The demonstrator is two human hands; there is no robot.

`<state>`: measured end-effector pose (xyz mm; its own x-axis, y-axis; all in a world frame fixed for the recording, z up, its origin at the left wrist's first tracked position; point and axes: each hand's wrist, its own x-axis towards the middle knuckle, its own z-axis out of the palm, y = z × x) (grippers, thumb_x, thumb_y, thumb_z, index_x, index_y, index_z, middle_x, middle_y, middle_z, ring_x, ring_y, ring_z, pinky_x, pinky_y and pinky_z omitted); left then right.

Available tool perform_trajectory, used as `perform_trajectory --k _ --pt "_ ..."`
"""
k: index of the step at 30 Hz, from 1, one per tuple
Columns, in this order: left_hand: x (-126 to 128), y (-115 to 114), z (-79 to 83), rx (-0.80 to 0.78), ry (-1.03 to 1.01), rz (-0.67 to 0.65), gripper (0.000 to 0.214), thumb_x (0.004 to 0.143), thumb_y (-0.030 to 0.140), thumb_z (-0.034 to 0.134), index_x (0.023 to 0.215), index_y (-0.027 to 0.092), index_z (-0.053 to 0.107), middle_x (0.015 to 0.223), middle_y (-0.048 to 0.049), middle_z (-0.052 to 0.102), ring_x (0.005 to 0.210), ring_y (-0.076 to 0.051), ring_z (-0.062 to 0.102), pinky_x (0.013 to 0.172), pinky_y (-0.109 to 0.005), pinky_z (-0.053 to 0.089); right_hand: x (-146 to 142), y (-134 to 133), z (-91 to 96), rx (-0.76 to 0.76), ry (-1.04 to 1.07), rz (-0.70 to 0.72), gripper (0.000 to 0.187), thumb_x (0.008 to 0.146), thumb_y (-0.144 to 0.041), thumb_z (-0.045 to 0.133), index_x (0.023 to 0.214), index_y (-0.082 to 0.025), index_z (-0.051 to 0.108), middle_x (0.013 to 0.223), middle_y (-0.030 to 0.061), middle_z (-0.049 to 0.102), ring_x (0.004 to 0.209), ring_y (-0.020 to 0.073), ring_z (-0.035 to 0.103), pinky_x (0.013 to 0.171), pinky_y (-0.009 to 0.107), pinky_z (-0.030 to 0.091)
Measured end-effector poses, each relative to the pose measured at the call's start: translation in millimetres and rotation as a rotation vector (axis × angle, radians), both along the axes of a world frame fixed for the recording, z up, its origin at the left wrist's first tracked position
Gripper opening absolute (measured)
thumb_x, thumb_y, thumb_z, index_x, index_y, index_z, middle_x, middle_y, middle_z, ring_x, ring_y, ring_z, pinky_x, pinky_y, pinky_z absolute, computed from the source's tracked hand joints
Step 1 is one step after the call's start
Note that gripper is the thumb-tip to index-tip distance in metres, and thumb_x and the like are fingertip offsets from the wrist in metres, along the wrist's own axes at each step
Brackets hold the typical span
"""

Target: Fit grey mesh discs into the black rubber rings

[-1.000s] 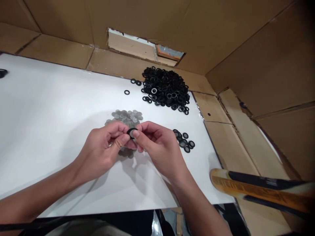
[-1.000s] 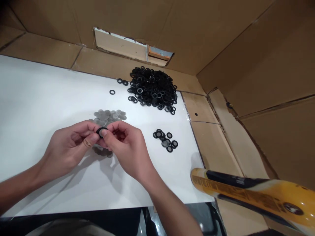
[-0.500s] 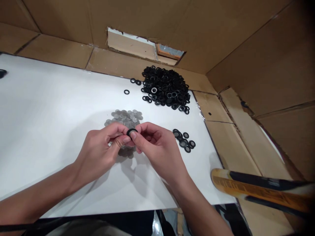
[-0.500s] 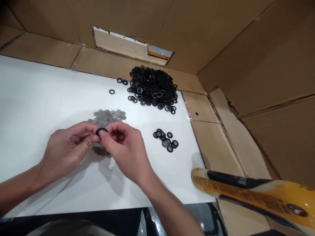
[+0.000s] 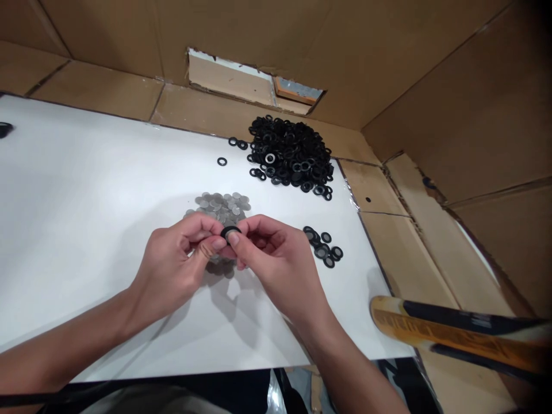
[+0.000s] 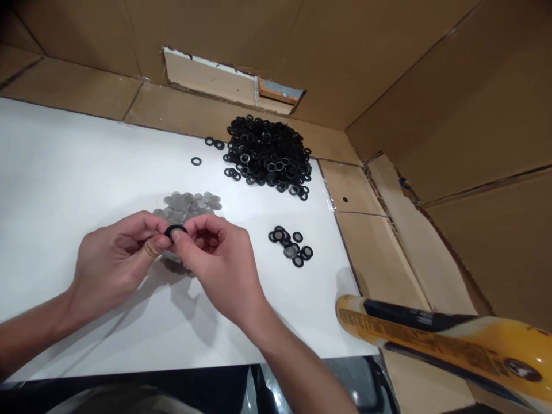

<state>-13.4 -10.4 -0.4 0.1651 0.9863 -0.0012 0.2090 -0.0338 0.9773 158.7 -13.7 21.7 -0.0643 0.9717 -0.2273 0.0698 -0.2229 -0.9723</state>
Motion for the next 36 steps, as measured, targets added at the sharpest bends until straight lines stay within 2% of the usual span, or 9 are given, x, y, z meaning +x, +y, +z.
perform_trajectory --k 5,8,13,18,24,29,33,36 --pt "-0.7 -0.2 -2.4 -0.022 -0.008 -0.007 0.012 0.093 0.027 0.075 0.083 0.026 0.069 0.076 0.0053 0.082 0.073 -0.017 0.080 0.064 -0.021 0.063 1.8 0.5 1.7 -0.031 0.063 -0.003 0.023 0.076 -0.032 0.091 0.077 -0.019 0.072 0.062 -0.0026 0.065 0.058 0.0121 0.057 0.053 0.023 0.046" --pt "-1.0 1.2 -2.3 -0.008 -0.037 -0.035 0.010 0.095 0.031 0.075 0.087 0.026 0.070 0.079 0.0040 0.083 0.076 -0.018 0.081 0.068 -0.023 0.065 3.2 2.1 1.9 -0.042 0.103 -0.022 0.024 0.075 -0.032 0.093 0.076 -0.019 0.073 0.063 -0.0028 0.067 0.056 0.0108 0.056 0.053 0.023 0.047" --pt "-1.0 3.2 0.4 -0.050 -0.201 -0.115 0.011 0.101 0.034 0.068 0.097 0.023 0.068 0.086 0.0005 0.084 0.081 -0.018 0.082 0.076 -0.025 0.066 7.8 6.1 -1.6 -0.068 0.218 0.004 0.027 0.069 -0.029 0.098 0.073 -0.017 0.074 0.062 -0.0031 0.069 0.056 0.0090 0.057 0.053 0.020 0.048" --pt "0.6 5.0 2.3 -0.128 -0.284 -0.146 0.010 0.102 0.029 0.068 0.095 0.022 0.067 0.081 0.0005 0.082 0.078 -0.016 0.081 0.074 -0.023 0.066 7.9 7.7 -5.9 -0.042 0.290 0.040 0.023 0.073 -0.025 0.096 0.074 -0.016 0.074 0.063 -0.0023 0.071 0.059 0.0097 0.063 0.057 0.020 0.051" --pt "2.6 5.0 3.8 -0.189 -0.308 -0.128 0.008 0.101 0.028 0.069 0.096 0.022 0.067 0.080 0.0016 0.083 0.076 -0.014 0.081 0.072 -0.020 0.064 7.7 7.1 -5.0 -0.024 0.294 0.028 0.025 0.070 -0.023 0.098 0.071 -0.017 0.074 0.060 -0.0032 0.070 0.057 0.0089 0.060 0.055 0.020 0.049" --pt "2.2 5.7 2.3 -0.158 -0.284 -0.114 0.009 0.102 0.026 0.067 0.095 0.021 0.068 0.076 0.0035 0.079 0.073 -0.012 0.077 0.071 -0.020 0.063 13.7 10.3 -2.7 0.023 0.218 0.062 0.017 0.082 -0.029 0.090 0.079 -0.016 0.078 0.062 -0.0024 0.070 0.059 0.0096 0.062 0.060 0.021 0.052" --pt "2.1 7.5 3.3 -0.170 -0.310 -0.164 0.010 0.103 0.022 0.065 0.093 0.021 0.068 0.078 0.0036 0.078 0.074 -0.011 0.076 0.072 -0.019 0.063 13.9 11.3 -1.7 0.009 0.232 0.139 0.014 0.084 -0.023 0.087 0.081 -0.017 0.074 0.063 -0.0036 0.069 0.059 0.0089 0.060 0.060 0.021 0.051" --pt "1.5 8.6 5.6 -0.182 -0.325 -0.183 0.010 0.102 0.022 0.066 0.093 0.022 0.070 0.080 0.0044 0.078 0.077 -0.010 0.076 0.074 -0.018 0.063 10.7 9.3 -1.0 0.036 0.222 0.134 0.013 0.091 -0.021 0.078 0.081 -0.016 0.071 0.065 -0.0029 0.067 0.061 0.0091 0.060 0.060 0.021 0.050"
